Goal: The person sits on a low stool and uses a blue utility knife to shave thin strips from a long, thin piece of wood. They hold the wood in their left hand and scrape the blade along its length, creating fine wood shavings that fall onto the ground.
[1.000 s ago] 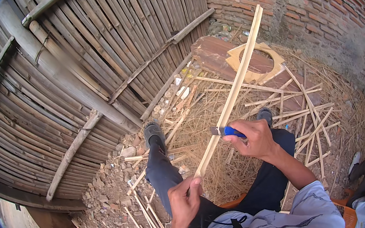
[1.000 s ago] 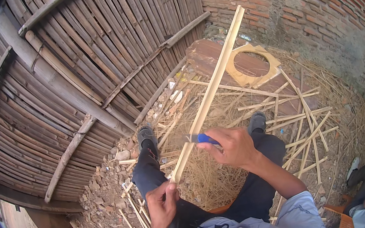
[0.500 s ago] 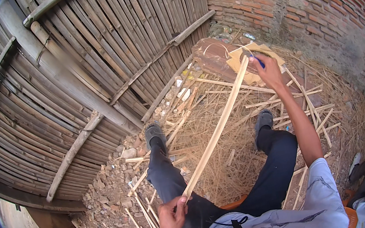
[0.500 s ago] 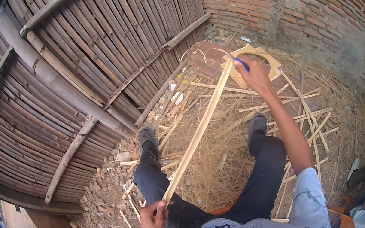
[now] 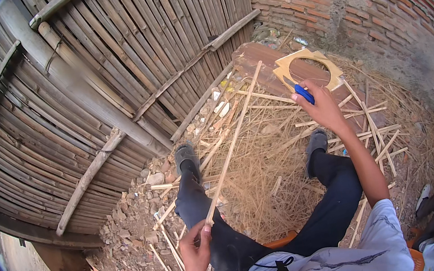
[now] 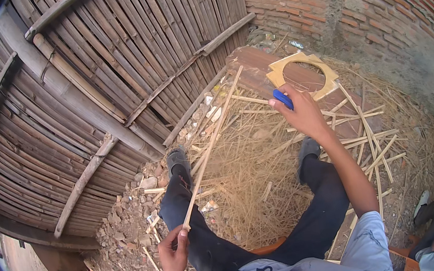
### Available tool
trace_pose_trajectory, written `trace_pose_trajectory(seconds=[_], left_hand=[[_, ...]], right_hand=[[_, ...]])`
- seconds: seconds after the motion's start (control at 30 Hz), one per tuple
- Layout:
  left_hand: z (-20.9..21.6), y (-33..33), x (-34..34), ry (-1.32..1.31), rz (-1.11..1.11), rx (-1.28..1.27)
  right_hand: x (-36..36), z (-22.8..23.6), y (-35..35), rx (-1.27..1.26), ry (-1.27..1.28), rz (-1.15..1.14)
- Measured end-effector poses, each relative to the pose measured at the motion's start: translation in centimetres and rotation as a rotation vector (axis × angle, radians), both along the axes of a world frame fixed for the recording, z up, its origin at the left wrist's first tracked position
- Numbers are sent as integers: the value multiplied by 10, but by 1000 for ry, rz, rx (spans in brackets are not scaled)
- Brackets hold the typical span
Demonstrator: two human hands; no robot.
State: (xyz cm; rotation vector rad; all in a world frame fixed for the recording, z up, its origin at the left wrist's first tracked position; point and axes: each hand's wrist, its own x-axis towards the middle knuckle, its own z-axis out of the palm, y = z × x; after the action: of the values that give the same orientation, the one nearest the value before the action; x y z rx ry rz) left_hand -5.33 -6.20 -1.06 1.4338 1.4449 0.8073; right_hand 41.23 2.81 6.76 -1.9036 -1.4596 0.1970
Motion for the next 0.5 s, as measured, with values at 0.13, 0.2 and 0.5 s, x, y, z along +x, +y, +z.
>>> trace_pose_trajectory(seconds=[0.13,0.2,0.5], left_hand=[[-3,11,37,-211,-66,75],[8,14,58,-306,-89,47],[41,12,96,-365,-192,102]], right_hand=[[-64,8,-37,42,22,377],[-89,-10,-52,234,-117,464],[-126,-35,-78,423,-175,618]])
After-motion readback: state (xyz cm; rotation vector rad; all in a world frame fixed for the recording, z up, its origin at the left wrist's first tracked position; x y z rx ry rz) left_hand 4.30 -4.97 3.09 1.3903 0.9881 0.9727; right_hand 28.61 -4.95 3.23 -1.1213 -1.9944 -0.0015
